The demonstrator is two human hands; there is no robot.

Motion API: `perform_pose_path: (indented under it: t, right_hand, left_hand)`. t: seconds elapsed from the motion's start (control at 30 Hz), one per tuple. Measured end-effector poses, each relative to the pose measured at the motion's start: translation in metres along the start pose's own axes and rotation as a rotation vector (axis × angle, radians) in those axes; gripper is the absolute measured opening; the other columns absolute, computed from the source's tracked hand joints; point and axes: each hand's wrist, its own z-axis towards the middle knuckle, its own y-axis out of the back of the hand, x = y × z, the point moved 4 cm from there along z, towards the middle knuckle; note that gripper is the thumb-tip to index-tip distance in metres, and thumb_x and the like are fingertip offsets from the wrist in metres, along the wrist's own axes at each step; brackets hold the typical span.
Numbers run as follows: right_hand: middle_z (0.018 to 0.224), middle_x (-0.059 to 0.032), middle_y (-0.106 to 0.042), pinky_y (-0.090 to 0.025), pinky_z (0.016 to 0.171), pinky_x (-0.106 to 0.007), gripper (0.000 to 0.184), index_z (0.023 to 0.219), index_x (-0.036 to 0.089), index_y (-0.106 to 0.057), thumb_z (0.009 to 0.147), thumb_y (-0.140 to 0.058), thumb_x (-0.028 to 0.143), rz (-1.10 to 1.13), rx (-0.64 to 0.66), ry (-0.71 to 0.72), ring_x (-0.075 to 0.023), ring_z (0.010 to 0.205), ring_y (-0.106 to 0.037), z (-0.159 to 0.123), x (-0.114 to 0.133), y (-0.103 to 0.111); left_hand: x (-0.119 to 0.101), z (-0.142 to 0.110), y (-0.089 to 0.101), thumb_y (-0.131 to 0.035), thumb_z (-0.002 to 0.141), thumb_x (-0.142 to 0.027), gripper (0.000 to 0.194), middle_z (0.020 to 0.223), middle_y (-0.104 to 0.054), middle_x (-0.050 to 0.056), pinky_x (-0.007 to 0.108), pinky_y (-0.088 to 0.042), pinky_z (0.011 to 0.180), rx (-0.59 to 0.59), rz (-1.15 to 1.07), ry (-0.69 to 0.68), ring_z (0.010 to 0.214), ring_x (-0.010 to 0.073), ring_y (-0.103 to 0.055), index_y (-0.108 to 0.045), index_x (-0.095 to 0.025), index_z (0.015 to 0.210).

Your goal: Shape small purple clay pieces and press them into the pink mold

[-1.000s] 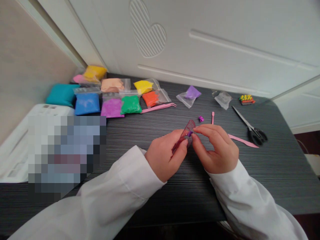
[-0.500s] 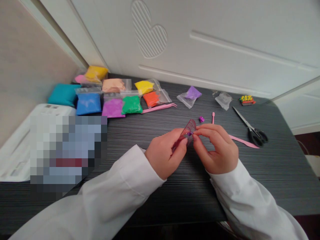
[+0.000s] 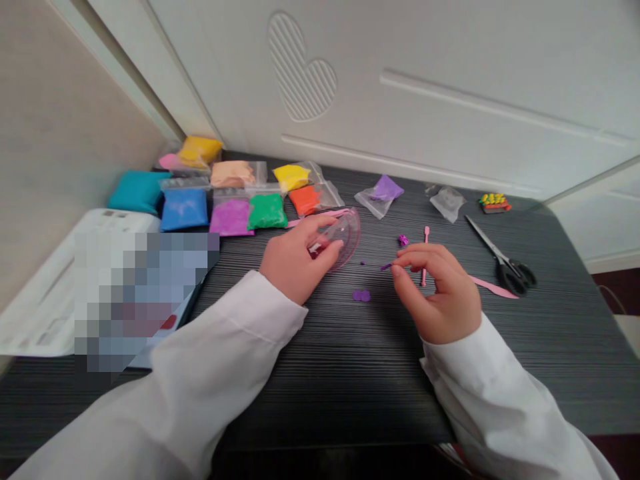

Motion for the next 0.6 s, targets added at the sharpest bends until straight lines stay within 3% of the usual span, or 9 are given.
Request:
perform_pose_path:
  t: [0.23, 0.33, 0.43, 0.6]
  right_hand:
    - [0.074, -0.0012, -0.056, -0.041, 0.059, -0.027, 0.005, 0.074, 0.018, -0.055, 0.070, -0.052, 0.017, 0.089, 0.049, -0.157, -0.0112, 0.065, -0.049, -0.001, -0.010, -0.002]
    - [0.074, -0.0003, -0.055, -0.038, 0.053, -0.025, 0.005, 0.073, 0.018, -0.056, 0.070, -0.052, 0.020, 0.139, 0.079, -0.242, -0.0089, 0.058, -0.045, -0.002, -0.013, -0.003]
    - [0.073, -0.0001, -0.055, -0.037, 0.051, -0.024, 0.006, 0.073, 0.018, -0.056, 0.070, -0.052, 0.022, 0.175, 0.126, -0.299, -0.0087, 0.057, -0.044, -0.004, -0.015, -0.007]
    - [0.073, -0.0010, -0.055, -0.039, 0.053, -0.024, 0.007, 0.073, 0.018, -0.056, 0.070, -0.053, 0.023, 0.257, 0.198, -0.343, -0.0104, 0.062, -0.049, -0.006, -0.012, -0.013]
  left_hand:
    - [0.017, 0.010, -0.004, -0.049, 0.071, -0.036, 0.034, 0.084, -0.062, 0.004, 0.031, -0.040, 0.073, 0.047, 0.222, -0.064, 0.079, 0.0203, -0.054, -0.056, -0.018, 0.099]
    - [0.010, 0.009, -0.001, -0.051, 0.071, -0.035, 0.030, 0.093, -0.060, 0.007, 0.037, -0.033, 0.085, -0.037, 0.255, -0.165, 0.091, 0.0234, -0.049, -0.059, -0.016, 0.092]
    - [-0.004, 0.003, 0.004, -0.052, 0.071, -0.033, 0.025, 0.095, -0.059, 0.007, 0.037, -0.030, 0.090, -0.088, 0.123, -0.247, 0.096, 0.0214, -0.047, -0.060, -0.017, 0.089]
    - [-0.028, -0.013, -0.008, -0.061, 0.066, -0.033, 0.022, 0.087, -0.060, 0.003, 0.031, -0.038, 0.085, 0.226, -0.238, -0.340, 0.090, 0.0166, -0.050, -0.061, -0.018, 0.082]
